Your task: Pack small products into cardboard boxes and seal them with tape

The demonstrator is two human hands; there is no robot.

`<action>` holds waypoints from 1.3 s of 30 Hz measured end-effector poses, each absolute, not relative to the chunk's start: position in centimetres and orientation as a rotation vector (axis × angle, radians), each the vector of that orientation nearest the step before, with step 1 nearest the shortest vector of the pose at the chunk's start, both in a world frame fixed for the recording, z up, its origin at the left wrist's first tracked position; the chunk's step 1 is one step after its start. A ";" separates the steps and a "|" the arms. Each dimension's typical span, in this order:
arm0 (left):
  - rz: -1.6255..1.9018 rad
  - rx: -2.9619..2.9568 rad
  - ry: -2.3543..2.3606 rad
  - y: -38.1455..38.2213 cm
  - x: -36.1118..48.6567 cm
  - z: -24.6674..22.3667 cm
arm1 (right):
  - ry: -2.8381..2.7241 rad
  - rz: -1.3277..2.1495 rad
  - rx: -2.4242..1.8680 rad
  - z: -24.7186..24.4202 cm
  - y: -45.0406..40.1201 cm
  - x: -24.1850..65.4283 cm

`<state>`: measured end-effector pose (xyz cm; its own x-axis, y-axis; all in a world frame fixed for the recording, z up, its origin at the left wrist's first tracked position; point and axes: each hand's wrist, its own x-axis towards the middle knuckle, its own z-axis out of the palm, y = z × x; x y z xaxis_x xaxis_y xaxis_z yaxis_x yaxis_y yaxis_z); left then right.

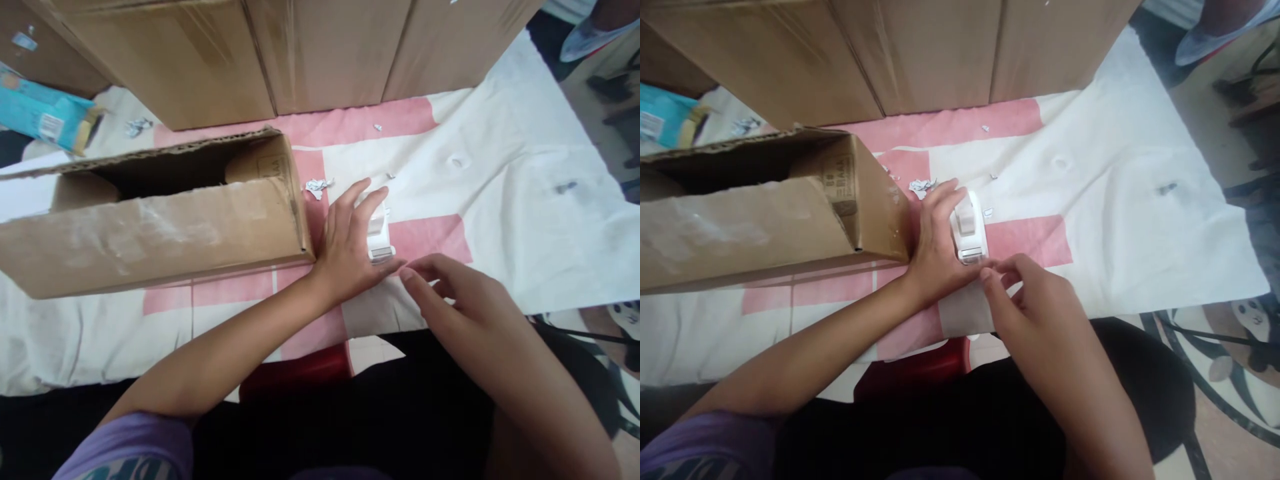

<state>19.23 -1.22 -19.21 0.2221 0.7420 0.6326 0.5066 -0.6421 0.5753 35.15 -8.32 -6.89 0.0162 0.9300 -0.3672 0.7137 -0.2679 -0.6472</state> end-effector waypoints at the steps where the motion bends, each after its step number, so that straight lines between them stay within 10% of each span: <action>1: 1.394 2.251 1.180 -1.2 19.2 -19.3 | -1.723 1.175 -2.017 -6.9 -8.3 35.0; 39: 1.470 2.297 1.079 -1.2 19.2 -18.9 | -1.918 0.945 -2.145 -6.8 -8.4 36.5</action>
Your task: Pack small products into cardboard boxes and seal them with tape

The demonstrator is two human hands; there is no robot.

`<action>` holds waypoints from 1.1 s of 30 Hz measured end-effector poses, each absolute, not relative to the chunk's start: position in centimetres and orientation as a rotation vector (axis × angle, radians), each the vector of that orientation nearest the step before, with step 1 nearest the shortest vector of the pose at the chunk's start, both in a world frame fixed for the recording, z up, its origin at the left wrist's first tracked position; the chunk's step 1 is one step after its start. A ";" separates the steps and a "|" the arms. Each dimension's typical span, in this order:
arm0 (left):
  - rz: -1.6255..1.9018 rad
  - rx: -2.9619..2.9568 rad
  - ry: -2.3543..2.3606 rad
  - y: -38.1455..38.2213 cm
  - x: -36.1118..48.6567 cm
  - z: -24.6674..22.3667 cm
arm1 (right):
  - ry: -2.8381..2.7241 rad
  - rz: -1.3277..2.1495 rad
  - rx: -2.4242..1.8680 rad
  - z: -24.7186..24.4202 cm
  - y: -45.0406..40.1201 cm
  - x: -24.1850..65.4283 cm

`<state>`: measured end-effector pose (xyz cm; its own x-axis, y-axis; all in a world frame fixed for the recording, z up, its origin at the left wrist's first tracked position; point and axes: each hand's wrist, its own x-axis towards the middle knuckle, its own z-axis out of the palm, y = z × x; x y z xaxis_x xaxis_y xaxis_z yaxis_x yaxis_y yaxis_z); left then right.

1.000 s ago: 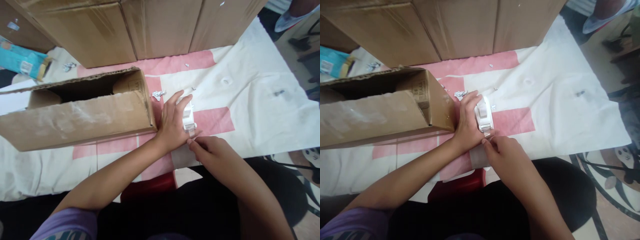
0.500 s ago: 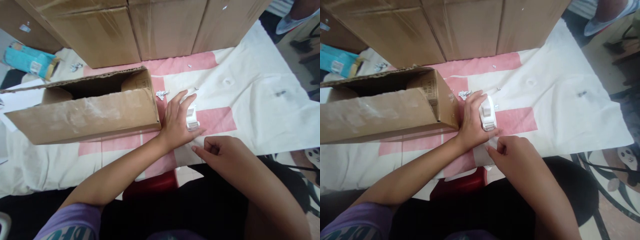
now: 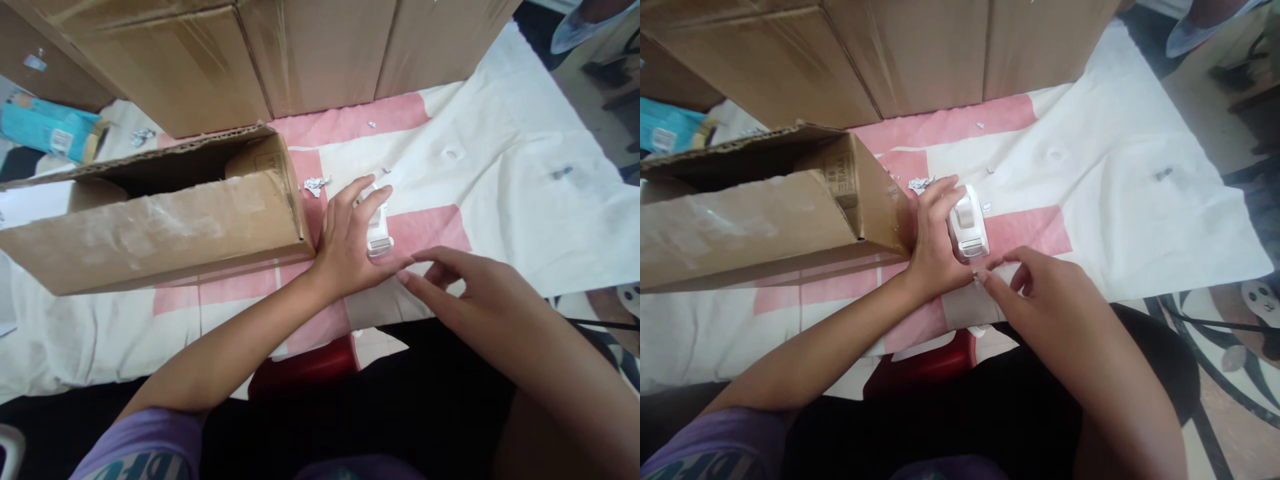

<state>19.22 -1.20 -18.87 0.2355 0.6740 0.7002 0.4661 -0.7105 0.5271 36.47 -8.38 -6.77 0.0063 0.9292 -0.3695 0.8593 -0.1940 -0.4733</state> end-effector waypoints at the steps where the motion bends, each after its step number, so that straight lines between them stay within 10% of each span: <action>1: 1.469 2.297 1.079 -1.2 19.3 -18.9 | -1.880 0.896 -2.122 -6.8 -8.3 36.5; 12: 1.367 2.393 0.995 -2.0 19.4 -18.0 | -1.437 1.408 -1.803 -9.3 -6.6 34.0; 33: 1.321 2.354 1.196 -0.8 19.2 -19.4 | -1.560 1.311 -1.792 -7.7 -7.6 34.4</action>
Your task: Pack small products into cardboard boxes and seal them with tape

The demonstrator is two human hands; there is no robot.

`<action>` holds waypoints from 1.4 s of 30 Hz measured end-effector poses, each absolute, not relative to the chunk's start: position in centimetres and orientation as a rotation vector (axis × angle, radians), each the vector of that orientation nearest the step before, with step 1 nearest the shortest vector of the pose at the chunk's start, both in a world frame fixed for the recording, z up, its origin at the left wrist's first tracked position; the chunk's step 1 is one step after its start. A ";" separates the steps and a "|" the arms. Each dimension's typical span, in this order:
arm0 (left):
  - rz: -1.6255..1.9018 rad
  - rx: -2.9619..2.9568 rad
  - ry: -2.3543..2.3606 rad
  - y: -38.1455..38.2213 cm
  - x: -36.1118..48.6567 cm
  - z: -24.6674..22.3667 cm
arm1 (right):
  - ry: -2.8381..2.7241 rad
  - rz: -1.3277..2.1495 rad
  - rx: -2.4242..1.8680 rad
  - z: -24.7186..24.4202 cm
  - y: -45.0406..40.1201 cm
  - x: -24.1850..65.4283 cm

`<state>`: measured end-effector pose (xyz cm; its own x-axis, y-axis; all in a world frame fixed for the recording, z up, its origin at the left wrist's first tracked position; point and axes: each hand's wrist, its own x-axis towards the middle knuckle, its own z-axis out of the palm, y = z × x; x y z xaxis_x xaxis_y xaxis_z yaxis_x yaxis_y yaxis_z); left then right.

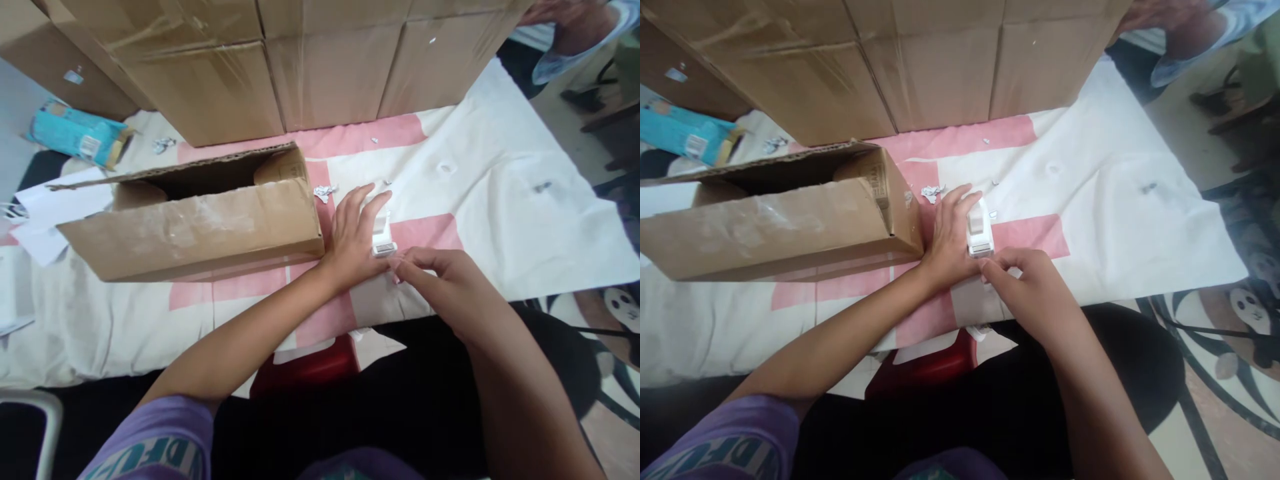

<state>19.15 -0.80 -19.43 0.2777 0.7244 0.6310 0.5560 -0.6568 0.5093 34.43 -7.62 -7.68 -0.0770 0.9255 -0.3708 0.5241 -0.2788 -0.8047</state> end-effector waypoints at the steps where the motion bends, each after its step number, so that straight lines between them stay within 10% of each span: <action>1: 1.312 2.349 1.193 -0.8 19.1 -19.5 | -1.585 1.296 -1.789 -7.6 -7.7 34.3; 42: 1.298 2.205 1.158 -0.5 18.6 -19.2 | -1.969 1.223 -2.084 -9.3 -7.6 35.2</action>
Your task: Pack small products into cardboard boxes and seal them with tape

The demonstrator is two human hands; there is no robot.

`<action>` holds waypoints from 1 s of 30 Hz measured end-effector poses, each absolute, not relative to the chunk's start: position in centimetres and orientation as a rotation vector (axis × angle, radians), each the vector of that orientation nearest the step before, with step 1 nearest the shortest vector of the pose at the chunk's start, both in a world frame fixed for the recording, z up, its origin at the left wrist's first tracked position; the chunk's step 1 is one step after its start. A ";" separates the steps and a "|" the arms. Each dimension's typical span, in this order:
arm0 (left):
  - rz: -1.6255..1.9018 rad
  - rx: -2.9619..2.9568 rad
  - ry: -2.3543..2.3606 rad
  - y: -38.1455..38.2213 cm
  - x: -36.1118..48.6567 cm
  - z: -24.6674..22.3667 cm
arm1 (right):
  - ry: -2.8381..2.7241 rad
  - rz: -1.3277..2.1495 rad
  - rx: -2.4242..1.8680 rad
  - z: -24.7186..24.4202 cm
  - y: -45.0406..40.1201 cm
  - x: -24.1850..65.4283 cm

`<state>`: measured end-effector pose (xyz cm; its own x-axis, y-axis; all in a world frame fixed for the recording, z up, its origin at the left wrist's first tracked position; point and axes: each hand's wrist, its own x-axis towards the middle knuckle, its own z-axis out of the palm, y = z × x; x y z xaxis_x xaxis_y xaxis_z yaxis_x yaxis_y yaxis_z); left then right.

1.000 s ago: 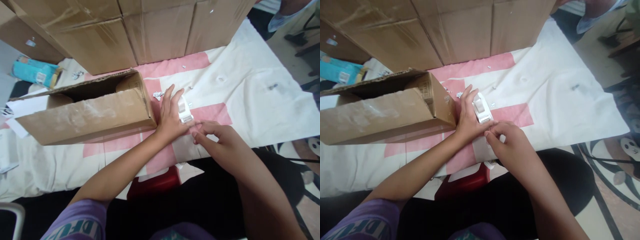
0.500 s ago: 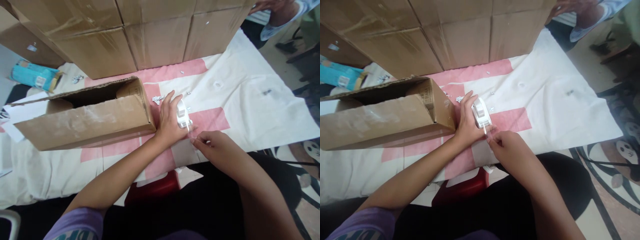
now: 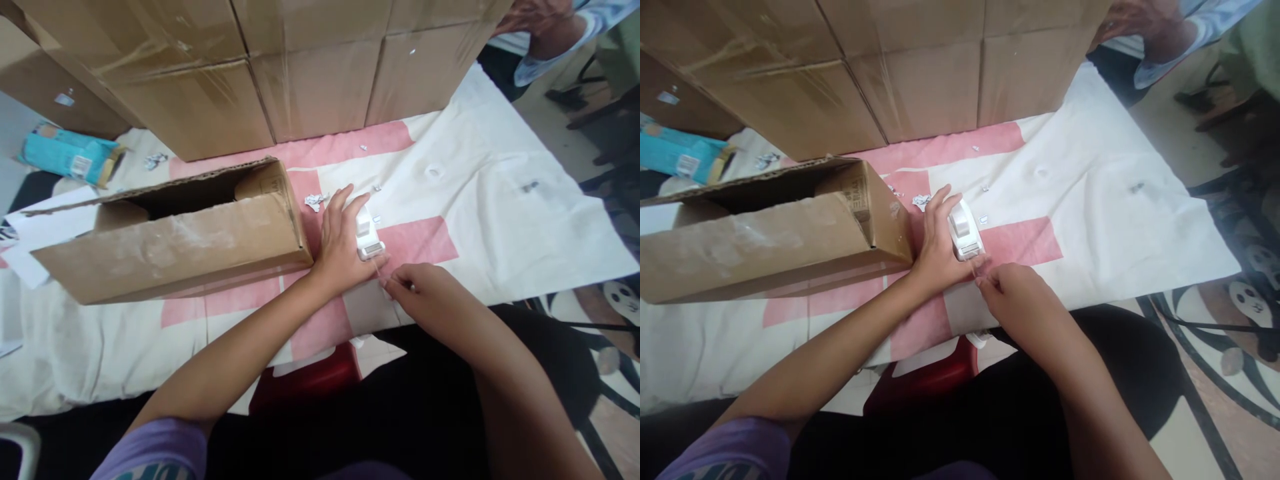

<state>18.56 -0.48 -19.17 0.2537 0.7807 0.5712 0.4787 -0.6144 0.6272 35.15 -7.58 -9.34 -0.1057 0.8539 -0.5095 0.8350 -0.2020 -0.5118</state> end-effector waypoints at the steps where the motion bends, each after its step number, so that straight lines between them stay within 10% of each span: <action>1: 1.289 2.205 1.152 -0.5 18.5 -19.1 | -1.970 1.225 -2.081 -9.4 -7.5 35.2; 30: 1.148 2.141 0.926 0.0 17.3 -18.5 | -1.990 1.347 -2.097 -9.9 -6.8 34.9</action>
<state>17.34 -0.05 -18.47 0.4022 0.7723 0.4916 0.3173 -0.6213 0.7165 34.91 -6.76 -9.86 -0.1347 0.8001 -0.5846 0.8401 -0.2207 -0.4956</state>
